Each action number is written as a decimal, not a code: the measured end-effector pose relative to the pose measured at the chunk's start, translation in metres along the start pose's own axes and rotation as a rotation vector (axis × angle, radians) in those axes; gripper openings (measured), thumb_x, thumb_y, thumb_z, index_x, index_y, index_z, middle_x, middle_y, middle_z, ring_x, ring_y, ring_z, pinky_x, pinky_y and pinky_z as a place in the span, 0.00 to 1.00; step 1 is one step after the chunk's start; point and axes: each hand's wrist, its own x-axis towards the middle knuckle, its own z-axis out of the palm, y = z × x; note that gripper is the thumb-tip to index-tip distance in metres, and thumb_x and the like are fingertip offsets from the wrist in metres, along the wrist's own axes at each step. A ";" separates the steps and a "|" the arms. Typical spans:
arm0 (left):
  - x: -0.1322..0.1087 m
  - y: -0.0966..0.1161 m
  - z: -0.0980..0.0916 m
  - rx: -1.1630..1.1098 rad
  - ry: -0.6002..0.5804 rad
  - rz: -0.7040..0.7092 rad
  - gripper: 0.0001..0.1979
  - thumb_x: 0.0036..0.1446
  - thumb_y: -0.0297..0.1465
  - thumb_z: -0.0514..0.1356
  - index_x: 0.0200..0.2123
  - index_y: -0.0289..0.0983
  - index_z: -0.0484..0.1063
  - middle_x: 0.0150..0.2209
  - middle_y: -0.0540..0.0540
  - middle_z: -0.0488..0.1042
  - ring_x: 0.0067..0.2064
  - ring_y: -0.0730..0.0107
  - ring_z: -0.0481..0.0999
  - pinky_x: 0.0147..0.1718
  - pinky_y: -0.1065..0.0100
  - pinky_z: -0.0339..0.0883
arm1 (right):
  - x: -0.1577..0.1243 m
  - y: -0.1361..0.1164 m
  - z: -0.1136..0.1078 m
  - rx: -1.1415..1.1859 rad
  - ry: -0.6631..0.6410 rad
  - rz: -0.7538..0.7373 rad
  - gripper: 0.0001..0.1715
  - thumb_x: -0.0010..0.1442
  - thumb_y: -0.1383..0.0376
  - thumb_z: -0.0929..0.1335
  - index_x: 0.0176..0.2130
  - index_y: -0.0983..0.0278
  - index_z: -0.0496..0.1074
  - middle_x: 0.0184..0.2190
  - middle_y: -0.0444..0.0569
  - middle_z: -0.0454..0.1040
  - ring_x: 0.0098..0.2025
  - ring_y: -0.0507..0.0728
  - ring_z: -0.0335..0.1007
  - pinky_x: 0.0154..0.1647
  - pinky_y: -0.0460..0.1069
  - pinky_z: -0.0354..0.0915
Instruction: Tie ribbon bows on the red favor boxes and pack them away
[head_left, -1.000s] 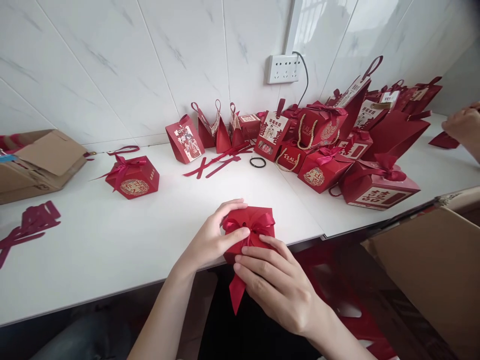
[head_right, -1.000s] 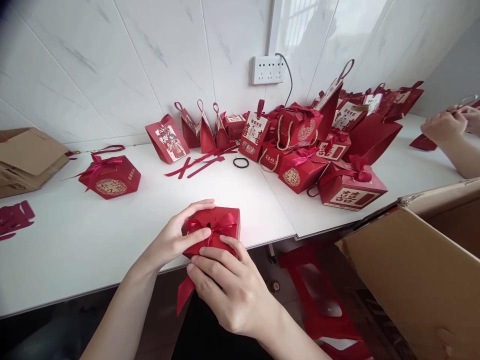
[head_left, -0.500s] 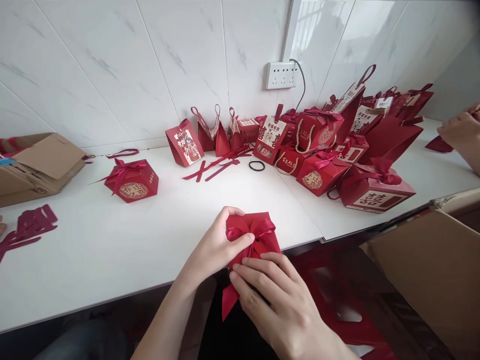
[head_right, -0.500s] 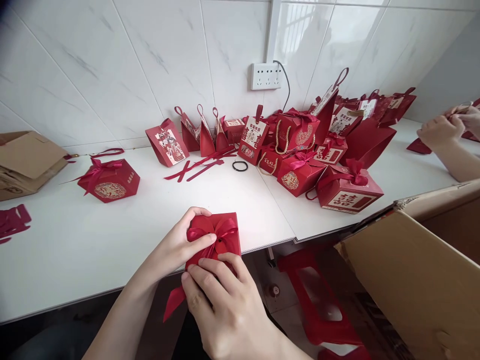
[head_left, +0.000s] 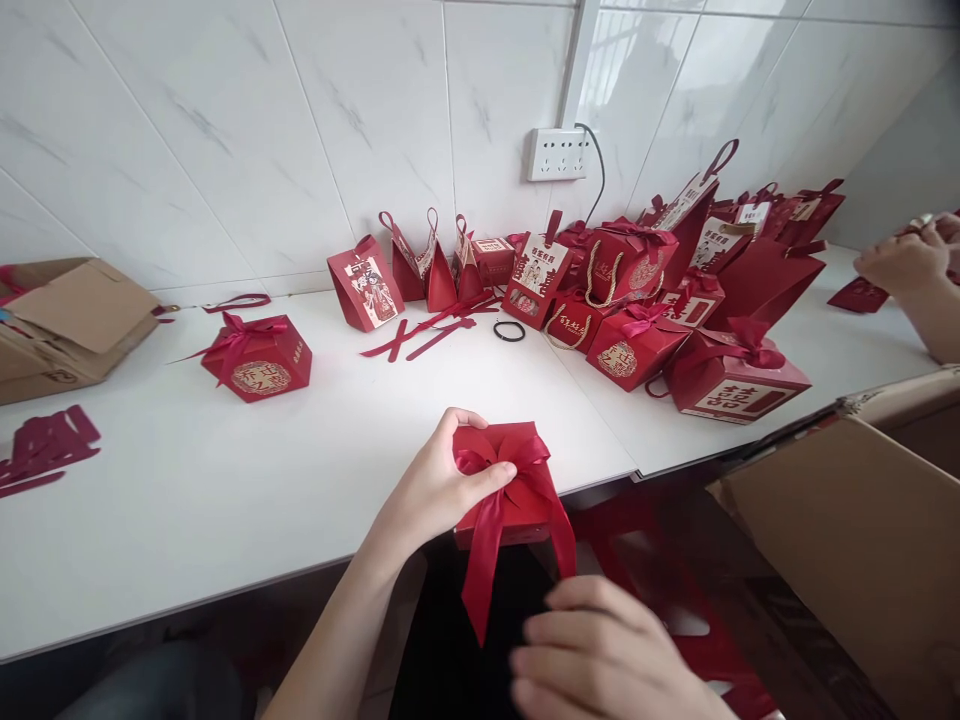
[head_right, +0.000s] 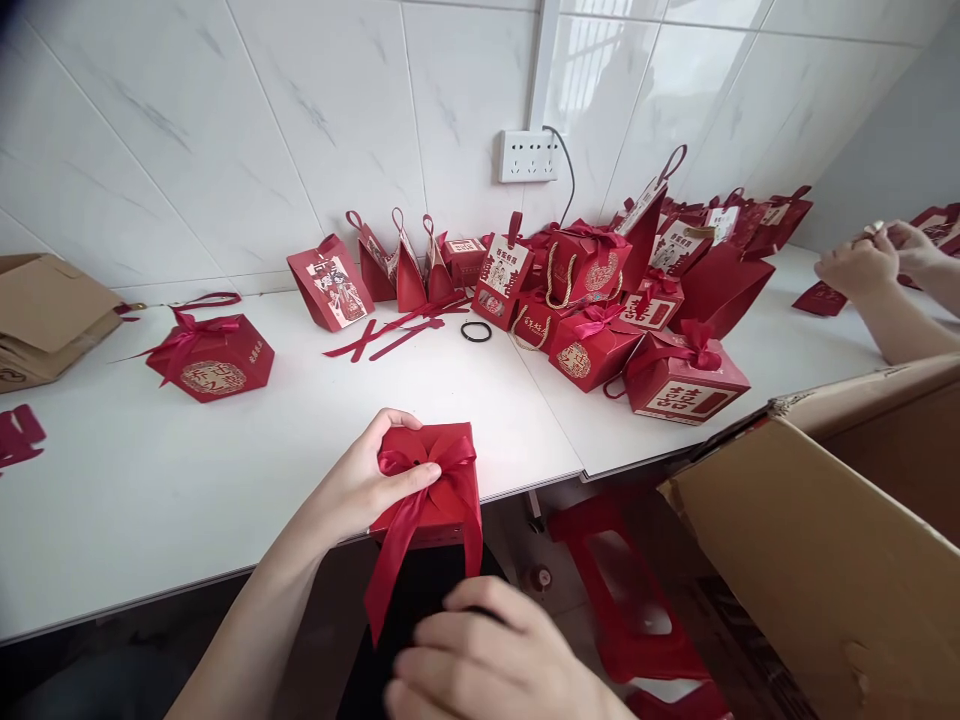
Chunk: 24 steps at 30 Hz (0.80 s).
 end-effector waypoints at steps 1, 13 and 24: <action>0.000 0.000 0.000 0.018 0.003 -0.012 0.23 0.48 0.46 0.61 0.43 0.42 0.60 0.31 0.53 0.72 0.27 0.71 0.73 0.28 0.69 0.67 | -0.002 0.002 -0.007 0.025 0.081 0.120 0.19 0.67 0.65 0.57 0.28 0.64 0.68 0.20 0.42 0.72 0.24 0.49 0.69 0.28 0.45 0.67; 0.001 0.001 0.004 -0.049 0.007 0.025 0.21 0.51 0.44 0.61 0.43 0.42 0.58 0.31 0.53 0.74 0.32 0.68 0.76 0.33 0.68 0.68 | -0.006 0.016 -0.004 0.049 -0.214 0.823 0.20 0.63 0.64 0.60 0.21 0.63 0.53 0.17 0.40 0.55 0.20 0.47 0.50 0.18 0.42 0.51; 0.018 0.008 0.021 -0.034 0.047 0.035 0.21 0.50 0.42 0.61 0.44 0.42 0.57 0.26 0.54 0.72 0.27 0.69 0.74 0.29 0.70 0.66 | -0.004 0.020 -0.012 -0.386 -0.236 0.331 0.17 0.57 0.77 0.61 0.21 0.64 0.53 0.18 0.40 0.54 0.23 0.49 0.44 0.35 0.47 0.55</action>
